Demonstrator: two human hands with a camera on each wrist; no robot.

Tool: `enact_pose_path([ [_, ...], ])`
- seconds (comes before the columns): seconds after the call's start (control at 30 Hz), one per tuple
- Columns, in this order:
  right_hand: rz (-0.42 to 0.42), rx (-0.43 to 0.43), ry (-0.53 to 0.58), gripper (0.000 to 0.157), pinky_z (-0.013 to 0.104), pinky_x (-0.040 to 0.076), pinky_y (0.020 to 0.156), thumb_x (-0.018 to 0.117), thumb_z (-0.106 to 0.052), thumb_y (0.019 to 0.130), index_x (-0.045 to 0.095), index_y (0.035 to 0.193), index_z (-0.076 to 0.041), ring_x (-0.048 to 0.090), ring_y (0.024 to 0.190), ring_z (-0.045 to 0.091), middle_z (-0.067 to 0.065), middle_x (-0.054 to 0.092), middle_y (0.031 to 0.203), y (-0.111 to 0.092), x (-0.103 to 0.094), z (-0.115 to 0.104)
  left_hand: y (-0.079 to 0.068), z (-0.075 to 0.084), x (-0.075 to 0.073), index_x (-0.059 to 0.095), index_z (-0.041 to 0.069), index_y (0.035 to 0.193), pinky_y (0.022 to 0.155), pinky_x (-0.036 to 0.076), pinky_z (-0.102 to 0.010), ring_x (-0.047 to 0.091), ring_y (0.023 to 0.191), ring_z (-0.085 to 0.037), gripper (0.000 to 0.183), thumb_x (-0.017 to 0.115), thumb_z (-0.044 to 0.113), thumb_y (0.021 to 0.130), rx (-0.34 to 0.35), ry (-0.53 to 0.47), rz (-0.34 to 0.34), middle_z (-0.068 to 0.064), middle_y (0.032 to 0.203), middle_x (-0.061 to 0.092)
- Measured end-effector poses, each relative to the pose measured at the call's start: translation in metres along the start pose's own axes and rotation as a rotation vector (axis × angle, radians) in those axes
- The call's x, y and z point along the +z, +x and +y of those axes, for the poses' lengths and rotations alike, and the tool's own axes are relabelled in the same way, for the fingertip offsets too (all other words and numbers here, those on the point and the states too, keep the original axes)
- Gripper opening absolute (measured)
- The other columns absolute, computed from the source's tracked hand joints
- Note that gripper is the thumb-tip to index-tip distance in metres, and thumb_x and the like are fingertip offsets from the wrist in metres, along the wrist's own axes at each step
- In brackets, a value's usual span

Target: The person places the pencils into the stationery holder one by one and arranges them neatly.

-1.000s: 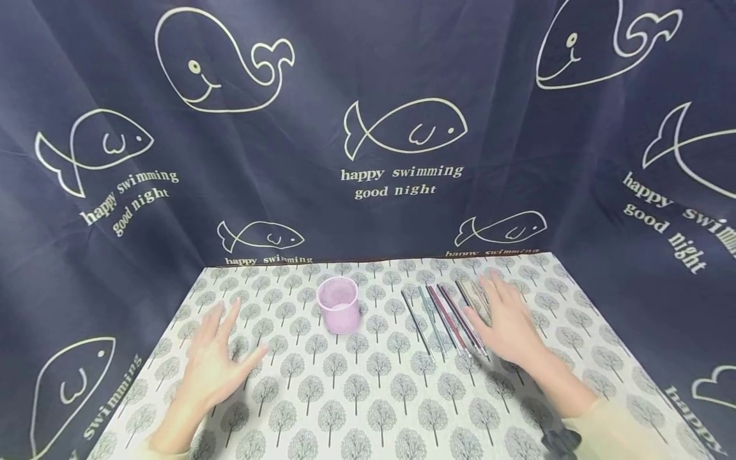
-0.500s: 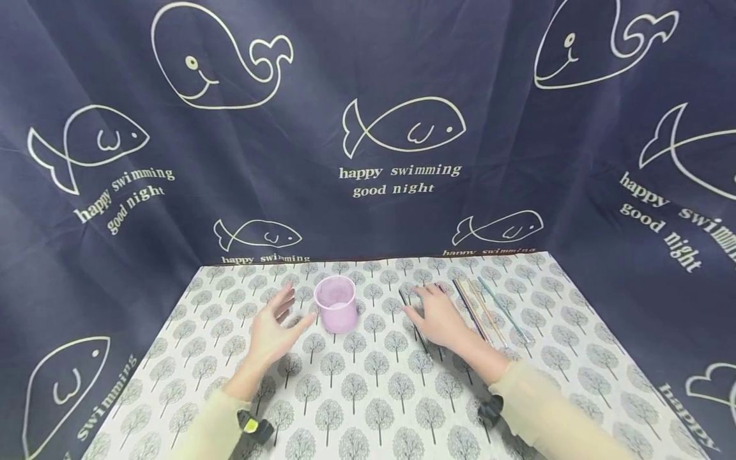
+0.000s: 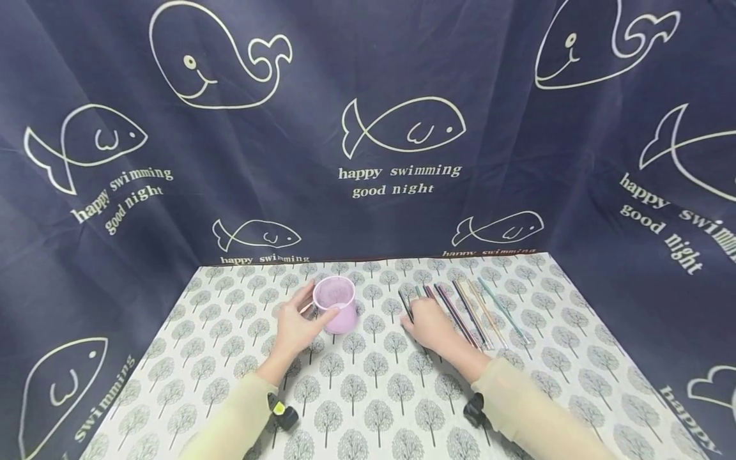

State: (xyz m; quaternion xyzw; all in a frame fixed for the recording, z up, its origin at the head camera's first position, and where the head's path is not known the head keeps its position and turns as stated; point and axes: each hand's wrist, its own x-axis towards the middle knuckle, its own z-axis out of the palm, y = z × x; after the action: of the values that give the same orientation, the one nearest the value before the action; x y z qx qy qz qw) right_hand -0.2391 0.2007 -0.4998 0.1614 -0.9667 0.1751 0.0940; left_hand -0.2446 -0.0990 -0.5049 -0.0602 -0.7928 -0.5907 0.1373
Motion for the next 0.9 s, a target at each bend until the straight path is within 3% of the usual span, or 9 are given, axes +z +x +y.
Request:
enact_pose_path([
  [0.13,-0.051,0.049,0.020,0.016,0.026,0.060,0.056,0.075,-0.014,0.096,0.075,0.096,0.001,0.059,0.060,0.011,0.004,0.067,0.070,0.002,0.001,-0.003,-0.002,0.001,0.005,0.058,0.004,0.150,0.110,0.061,-0.048,0.067,0.133,-0.041,0.089,0.099,0.025,0.074,0.008,-0.006,0.027,-0.025,0.143,0.066],
  [0.3,-0.090,0.101,0.015,0.017,0.026,0.065,0.060,0.076,-0.010,0.094,0.076,0.103,0.004,0.065,0.062,0.011,0.010,0.074,0.077,0.009,-0.001,-0.002,-0.004,0.004,0.007,0.061,0.008,0.148,0.102,0.065,-0.040,0.071,0.127,-0.036,0.086,0.099,0.029,0.074,-0.004,0.028,0.053,-0.021,0.138,0.071],
  [0.43,-0.083,0.091,0.064,0.020,0.026,0.060,0.052,0.072,-0.005,0.093,0.075,0.109,0.007,0.061,0.056,0.013,0.011,0.073,0.074,0.018,-0.015,-0.005,-0.005,0.006,0.007,0.061,0.008,0.148,0.100,0.066,-0.038,0.070,0.128,-0.038,0.086,0.099,0.028,0.074,-0.025,0.013,0.044,-0.021,0.139,0.070],
  [0.57,-0.023,0.048,0.134,0.021,0.031,0.063,0.058,0.066,-0.002,0.094,0.074,0.111,0.008,0.067,0.064,0.019,0.015,0.075,0.083,0.035,-0.034,-0.011,-0.007,0.009,0.005,0.060,0.003,0.147,0.101,0.066,-0.043,0.068,0.130,-0.042,0.087,0.099,0.025,0.073,-0.032,-0.017,0.024,-0.025,0.141,0.068],
  [0.7,0.102,-0.015,0.194,0.017,0.040,0.068,0.072,0.065,0.000,0.093,0.072,0.108,0.006,0.074,0.079,0.027,0.018,0.078,0.094,0.055,-0.051,-0.022,-0.009,0.011,0.005,0.059,0.000,0.147,0.101,0.066,-0.046,0.069,0.129,-0.041,0.088,0.100,0.023,0.073,-0.018,-0.021,0.018,-0.026,0.141,0.067],
  [0.9,0.203,-0.027,0.349,0.015,0.043,0.068,0.081,0.070,-0.005,0.096,0.071,0.111,-0.001,0.075,0.087,0.026,0.013,0.078,0.099,0.074,-0.078,-0.063,-0.010,0.010,0.006,0.061,0.005,0.147,0.099,0.067,-0.042,0.072,0.126,-0.037,0.086,0.100,0.025,0.073,-0.020,-0.006,0.024,-0.023,0.138,0.070],
])
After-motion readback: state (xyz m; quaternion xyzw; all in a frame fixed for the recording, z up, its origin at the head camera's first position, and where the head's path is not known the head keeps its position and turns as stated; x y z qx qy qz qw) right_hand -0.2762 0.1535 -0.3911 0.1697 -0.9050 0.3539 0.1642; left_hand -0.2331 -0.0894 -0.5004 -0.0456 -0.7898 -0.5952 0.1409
